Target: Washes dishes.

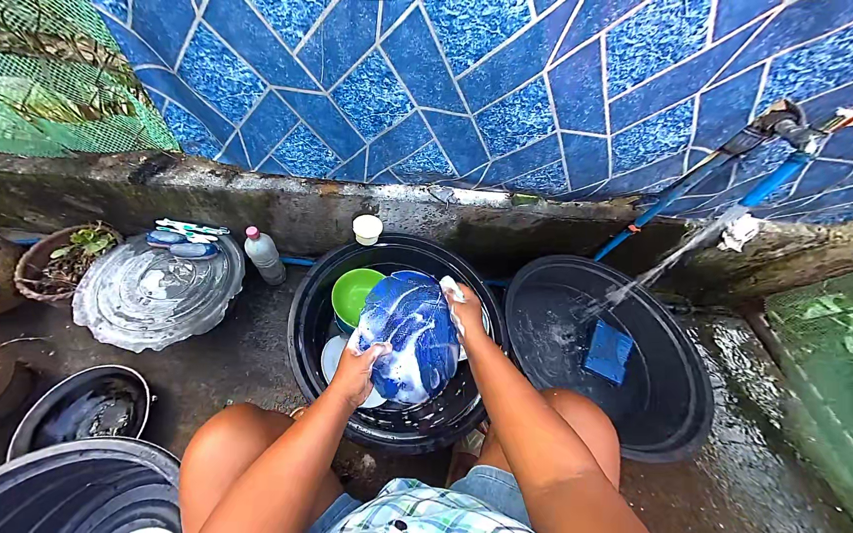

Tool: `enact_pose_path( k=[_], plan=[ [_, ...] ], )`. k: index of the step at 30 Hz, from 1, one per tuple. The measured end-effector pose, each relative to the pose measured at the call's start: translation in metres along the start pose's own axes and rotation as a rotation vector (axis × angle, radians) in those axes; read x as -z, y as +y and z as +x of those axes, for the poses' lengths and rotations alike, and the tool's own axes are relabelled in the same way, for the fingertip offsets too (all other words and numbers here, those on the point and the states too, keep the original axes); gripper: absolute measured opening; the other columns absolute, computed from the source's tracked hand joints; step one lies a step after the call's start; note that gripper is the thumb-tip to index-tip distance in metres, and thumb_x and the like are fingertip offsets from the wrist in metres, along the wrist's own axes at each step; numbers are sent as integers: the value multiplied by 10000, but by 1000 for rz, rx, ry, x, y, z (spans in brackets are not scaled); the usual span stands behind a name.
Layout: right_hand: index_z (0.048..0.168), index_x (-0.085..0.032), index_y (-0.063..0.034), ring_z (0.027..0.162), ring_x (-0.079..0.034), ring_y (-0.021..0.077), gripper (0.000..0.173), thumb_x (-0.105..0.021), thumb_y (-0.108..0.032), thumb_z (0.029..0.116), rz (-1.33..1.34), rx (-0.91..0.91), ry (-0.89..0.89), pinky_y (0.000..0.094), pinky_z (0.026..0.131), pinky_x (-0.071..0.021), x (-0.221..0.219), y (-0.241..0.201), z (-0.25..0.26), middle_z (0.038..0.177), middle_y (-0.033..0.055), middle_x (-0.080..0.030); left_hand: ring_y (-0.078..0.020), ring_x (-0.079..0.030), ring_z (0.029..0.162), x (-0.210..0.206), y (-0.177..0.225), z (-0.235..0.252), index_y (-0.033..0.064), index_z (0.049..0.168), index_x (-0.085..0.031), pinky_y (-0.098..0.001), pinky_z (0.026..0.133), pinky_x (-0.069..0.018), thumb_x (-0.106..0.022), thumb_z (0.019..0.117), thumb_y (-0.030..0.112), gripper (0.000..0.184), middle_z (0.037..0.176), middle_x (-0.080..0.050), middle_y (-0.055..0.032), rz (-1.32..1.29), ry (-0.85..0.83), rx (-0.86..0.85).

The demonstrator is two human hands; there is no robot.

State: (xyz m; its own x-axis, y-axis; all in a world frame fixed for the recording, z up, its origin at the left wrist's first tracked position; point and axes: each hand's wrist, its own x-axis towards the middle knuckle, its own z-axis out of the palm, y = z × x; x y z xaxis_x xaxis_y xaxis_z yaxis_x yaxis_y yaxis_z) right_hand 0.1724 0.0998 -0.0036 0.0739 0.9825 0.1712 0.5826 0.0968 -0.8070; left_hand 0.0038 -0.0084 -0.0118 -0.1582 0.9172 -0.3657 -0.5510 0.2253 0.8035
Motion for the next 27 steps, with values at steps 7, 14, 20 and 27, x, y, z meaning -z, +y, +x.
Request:
enact_pose_path(
  k=[7,14,20,27],
  plan=[
    [1264,-697,-14,1197,-661,357,345,-681,-223,990,-51,194,-385,593,1064,-478,-1,-8,64,1242,206,-707,-164,-707,855,0,3,-2,-17,1284,-454,-333,786,-613,-589,898,-110,419,985,-686,-105,-22,-91,127],
    [1180,-747,-99,1170,-658,373,285,-723,-236,931,-331,881,-725,596,1066,-468,-21,-74,32,1162,180,-724,-175,-713,874,-13,2,3,10,1369,-385,-352,799,-617,-556,922,-72,485,1017,-685,-103,-141,-120,76],
    [1286,-681,-19,1243,-607,467,339,-607,-201,1010,-354,429,-217,636,1078,-448,-1,-58,64,1253,272,-675,-195,-711,887,-15,9,13,22,1382,-389,-372,804,-616,-540,945,-68,471,1030,-678,-124,-203,-74,41],
    [1212,-730,-28,1228,-648,431,319,-652,-103,912,-123,684,-153,612,1030,-511,-19,5,-56,1300,221,-688,-163,-700,866,-8,9,20,28,1380,-375,-351,795,-610,-470,986,-78,420,1005,-659,-92,-209,24,-35]
  ],
)
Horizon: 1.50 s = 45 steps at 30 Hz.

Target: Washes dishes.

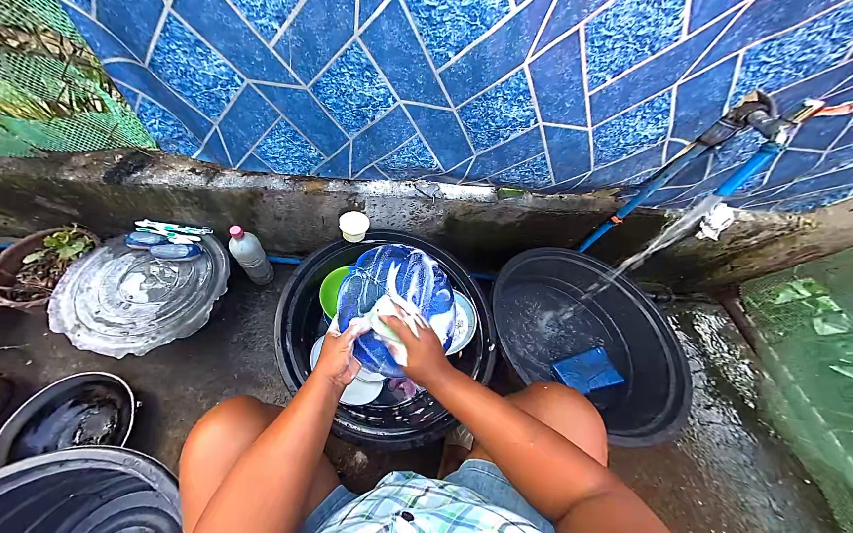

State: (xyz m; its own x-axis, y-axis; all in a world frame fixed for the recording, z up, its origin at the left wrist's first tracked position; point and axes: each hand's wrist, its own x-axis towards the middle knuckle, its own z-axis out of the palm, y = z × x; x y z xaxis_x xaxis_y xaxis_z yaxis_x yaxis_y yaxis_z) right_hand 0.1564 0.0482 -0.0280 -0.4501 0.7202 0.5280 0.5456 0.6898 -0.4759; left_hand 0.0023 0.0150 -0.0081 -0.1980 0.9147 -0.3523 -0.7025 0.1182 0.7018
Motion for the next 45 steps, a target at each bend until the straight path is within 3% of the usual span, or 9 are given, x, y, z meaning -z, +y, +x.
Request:
enact_pose_path(
  k=[3,6,9,18,24,30,36,41,45],
  plan=[
    [1265,-663,73,1270,-584,502,373,-632,-53,916,-4,-255,168,651,1071,-449,26,32,3,1337,316,-623,-166,-703,901,-2,2,-3,12,1383,-380,-356,820,-610,-518,946,-96,471,1038,-668,-100,30,-46,-31],
    [1458,-448,78,1285,-578,390,490,-581,-134,1037,264,-687,323,528,1091,-454,45,54,29,1395,306,-562,-166,-701,927,-3,-3,-9,5,1391,-361,-354,843,-606,-522,930,-96,499,1065,-662,-97,53,-86,-54],
    [1375,-543,44,1190,-618,322,453,-623,-242,1034,418,-825,413,502,1036,-484,56,68,47,1286,261,-630,-169,-704,954,-5,-4,-14,-15,1371,-374,-350,874,-604,-551,942,-69,467,1084,-670,-102,129,-180,-22],
    [1256,-697,-26,1155,-678,388,362,-659,-262,984,5,-338,-68,623,987,-515,71,54,82,1228,216,-704,-160,-716,905,-15,-13,-26,-16,1370,-380,-326,818,-618,-598,865,-119,559,1053,-686,-108,195,-221,91],
    [1159,-760,-97,1244,-639,368,295,-737,-233,898,-23,291,-327,590,1064,-484,33,-6,73,1261,169,-709,-133,-701,851,-13,-18,-27,9,1316,-401,-306,781,-607,-582,867,-124,502,987,-676,-73,145,-160,64],
    [1296,-667,12,1222,-633,437,345,-610,-172,1010,-64,-436,37,618,1038,-486,56,39,87,1288,256,-669,-164,-701,908,-10,-8,-22,-13,1410,-351,-332,810,-609,-591,901,-85,568,1068,-657,-121,158,-117,36],
    [1311,-684,-46,1377,-528,423,375,-627,-68,941,-13,-61,-45,607,1119,-434,19,-1,43,1433,224,-598,-155,-698,883,-8,-7,-16,7,1392,-348,-330,797,-608,-568,918,-86,530,1040,-653,-103,120,-77,18],
    [1421,-532,30,1287,-578,442,407,-503,-199,1086,207,-653,-13,616,1080,-447,61,64,53,1388,292,-587,-157,-702,906,-4,-3,-18,-10,1417,-339,-325,810,-610,-589,899,-77,579,1069,-656,-115,161,-91,-13],
    [1428,-528,-111,1072,-645,109,383,-495,-282,1087,910,-1003,-70,324,928,-548,85,78,30,1227,46,-664,-134,-707,914,1,5,-15,-16,1458,-318,-306,821,-611,-552,963,-8,548,1094,-663,-102,201,-113,-58]
  ],
)
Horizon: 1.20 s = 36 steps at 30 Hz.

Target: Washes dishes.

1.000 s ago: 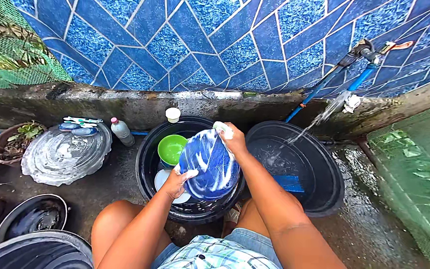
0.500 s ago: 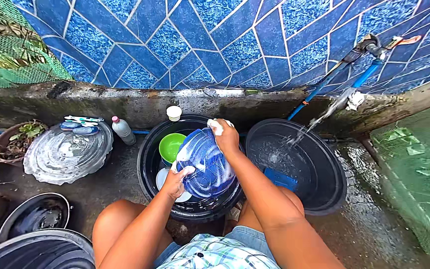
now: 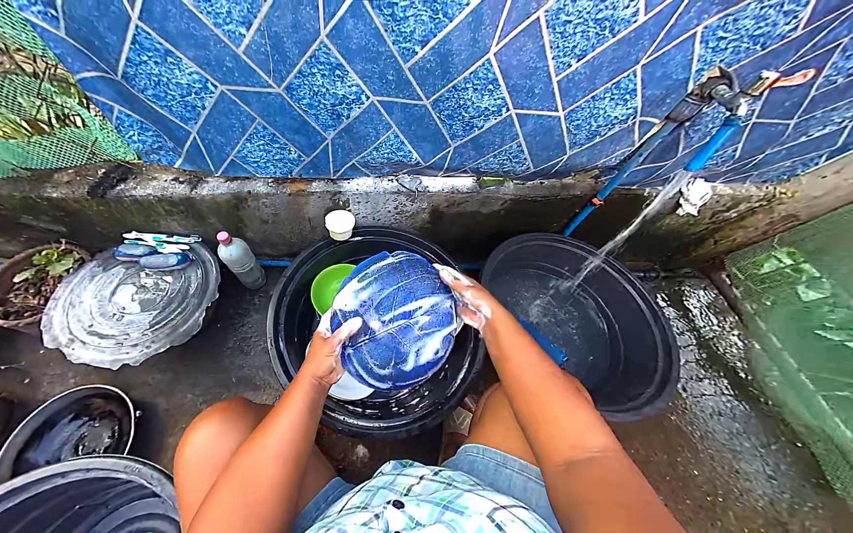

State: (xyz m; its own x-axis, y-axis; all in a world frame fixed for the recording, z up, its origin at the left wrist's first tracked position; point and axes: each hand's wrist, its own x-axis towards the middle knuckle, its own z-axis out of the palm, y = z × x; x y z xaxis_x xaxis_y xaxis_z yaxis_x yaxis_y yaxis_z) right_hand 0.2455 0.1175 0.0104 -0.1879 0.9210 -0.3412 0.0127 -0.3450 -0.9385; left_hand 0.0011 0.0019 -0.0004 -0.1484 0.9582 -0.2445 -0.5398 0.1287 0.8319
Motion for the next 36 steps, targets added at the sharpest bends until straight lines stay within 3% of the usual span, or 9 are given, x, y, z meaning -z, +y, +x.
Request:
enact_pose_path(
  k=[3,7,10,15,18,21,27,31,36],
  plan=[
    [1319,-547,-140,831,-706,73,395,-646,-165,937,296,25,-114,271,731,-611,3,-5,-28,964,-12,-726,-84,-653,993,4,-5,11,-81,1394,-414,-265,894,-562,-509,1012,114,439,1160,-624,-117,208,113,-181],
    [1307,-582,43,1008,-662,94,610,-797,-48,744,-155,353,-248,283,904,-568,-32,-35,-66,1138,93,-690,-211,-521,1327,9,-21,30,-40,1517,-352,-378,1122,-430,-88,1127,348,610,1458,-504,-211,140,353,-225],
    [1099,-709,70,962,-719,206,361,-816,-151,834,-599,777,-445,396,908,-587,-64,-25,-86,1015,167,-744,-177,-680,915,13,-17,42,128,1154,-547,-384,804,-568,-51,1081,548,653,992,-696,-51,-279,279,-112],
    [1047,-741,-6,826,-750,403,224,-709,19,826,-1074,1121,-200,551,650,-609,-106,27,-86,920,215,-742,-176,-708,881,-12,0,11,104,1131,-566,-371,781,-604,-245,1058,219,349,949,-704,-74,-434,76,-72],
    [1256,-694,-3,1117,-690,453,341,-660,-73,924,-1144,904,-298,617,886,-566,-114,37,-83,1201,260,-706,-144,-686,829,-14,-9,3,77,1171,-523,-321,743,-591,-314,1097,203,254,924,-669,-71,-390,193,18],
    [1457,-569,-73,1458,-444,382,524,-572,-353,1014,-1180,741,-544,595,1211,-308,-95,35,-72,1507,187,-545,-171,-664,1001,-5,-3,3,111,1438,-432,-369,844,-573,-265,1128,326,412,1143,-649,-98,-355,224,23],
    [1257,-737,-82,1282,-599,456,348,-628,-12,934,-1121,943,-102,659,1035,-485,-40,38,-21,1341,231,-659,-196,-625,1165,7,-4,2,123,1535,-360,-400,971,-538,-255,1130,295,452,1327,-605,-117,-251,196,3],
    [1184,-761,-56,1217,-626,479,339,-669,35,872,-983,937,285,652,1008,-502,-76,28,12,1269,268,-677,-190,-618,1189,3,-9,-4,109,1562,-323,-380,994,-528,-259,1133,278,465,1369,-587,-128,-165,148,45],
    [1070,-775,-54,1131,-683,409,207,-691,-24,883,-888,1083,-27,597,988,-537,-154,42,-7,1138,209,-732,-176,-646,1097,4,-9,0,97,1461,-462,-373,936,-546,-260,1130,313,444,1234,-651,-101,-150,194,30]
  ],
)
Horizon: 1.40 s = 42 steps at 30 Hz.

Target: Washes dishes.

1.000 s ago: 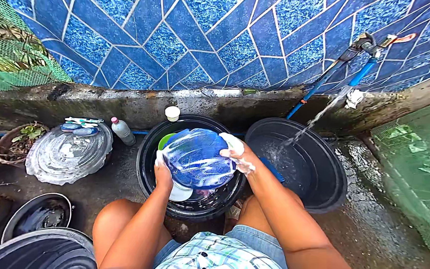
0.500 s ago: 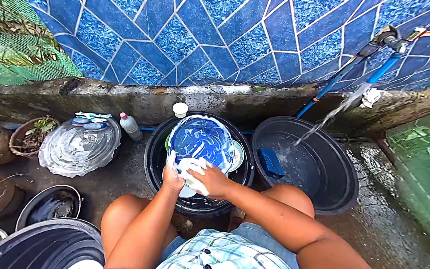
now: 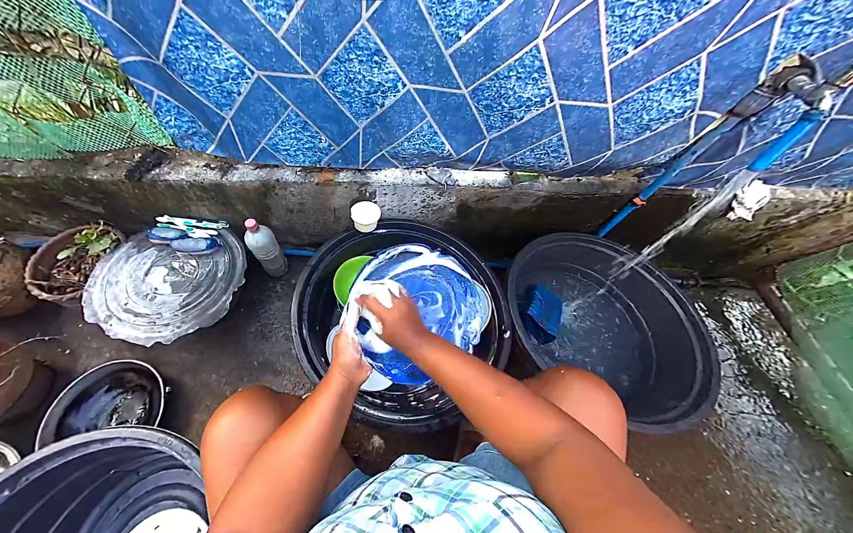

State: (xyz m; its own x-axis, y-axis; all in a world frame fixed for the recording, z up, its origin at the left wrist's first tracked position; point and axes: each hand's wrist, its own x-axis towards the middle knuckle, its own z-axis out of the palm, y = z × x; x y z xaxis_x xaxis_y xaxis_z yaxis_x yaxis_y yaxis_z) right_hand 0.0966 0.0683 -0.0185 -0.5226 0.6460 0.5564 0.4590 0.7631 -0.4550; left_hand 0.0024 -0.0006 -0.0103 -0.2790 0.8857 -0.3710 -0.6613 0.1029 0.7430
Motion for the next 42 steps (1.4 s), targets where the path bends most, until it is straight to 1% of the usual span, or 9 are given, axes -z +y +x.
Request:
enact_pose_path(
  k=[7,13,20,25,27,31,33,37,42],
  plan=[
    [1095,-765,-48,1171,-657,466,242,-623,36,918,-393,-28,88,668,1005,-483,44,69,19,1182,227,-726,-199,-629,1178,9,11,11,113,1540,-373,-407,985,-538,-243,1135,301,464,1335,-615,-125,-43,36,-87],
    [1310,-693,-71,1303,-522,542,378,-628,-43,938,-192,-505,-443,704,1088,-386,56,13,-28,1336,316,-615,-169,-646,1123,18,26,23,108,1475,-439,-396,953,-554,-229,1134,315,451,1257,-644,-95,-127,140,-246],
    [1143,-783,-70,1124,-698,424,301,-659,35,890,140,4,-212,594,935,-568,18,5,-29,1197,229,-727,-156,-652,1056,9,14,14,64,1416,-484,-372,901,-559,-236,1133,323,456,1195,-652,-99,4,149,-146],
    [1350,-647,-16,1311,-545,497,419,-662,-119,945,-106,-364,78,652,1075,-443,11,44,0,1386,300,-588,-154,-583,1232,4,10,4,64,1544,-369,-342,1026,-499,-261,1133,261,469,1417,-558,-124,93,61,-117],
    [1448,-554,-4,1420,-444,474,504,-597,-240,1006,-50,-344,-101,621,1166,-366,2,22,-13,1493,292,-502,-147,-597,1201,5,11,5,57,1542,-372,-337,1008,-510,-267,1132,257,468,1394,-573,-121,87,47,-108],
    [1315,-703,-71,1313,-591,423,371,-608,-137,962,39,211,-236,600,1107,-453,-5,17,-26,1345,219,-665,-133,-650,1041,5,11,7,38,1461,-453,-331,894,-553,-284,1131,255,430,1213,-647,-106,93,112,-107],
    [1282,-720,-67,1314,-592,412,361,-610,-112,941,-28,163,-128,607,1116,-445,-7,39,-18,1339,205,-672,-155,-600,1209,8,12,7,41,1525,-394,-352,1013,-511,-274,1130,235,457,1395,-580,-129,110,88,-117],
    [1437,-565,3,1415,-458,472,480,-564,-176,991,-99,-207,8,632,1135,-399,-20,29,-11,1482,279,-522,-163,-603,1208,10,14,5,32,1524,-389,-352,1012,-515,-269,1131,235,459,1389,-581,-142,97,97,-118],
    [1300,-692,-5,1336,-575,418,357,-587,-79,967,66,186,-333,583,1130,-435,-4,2,-13,1357,231,-655,-122,-617,1109,8,18,6,26,1496,-412,-314,950,-521,-285,1128,224,437,1297,-609,-114,134,115,-130]
  ],
)
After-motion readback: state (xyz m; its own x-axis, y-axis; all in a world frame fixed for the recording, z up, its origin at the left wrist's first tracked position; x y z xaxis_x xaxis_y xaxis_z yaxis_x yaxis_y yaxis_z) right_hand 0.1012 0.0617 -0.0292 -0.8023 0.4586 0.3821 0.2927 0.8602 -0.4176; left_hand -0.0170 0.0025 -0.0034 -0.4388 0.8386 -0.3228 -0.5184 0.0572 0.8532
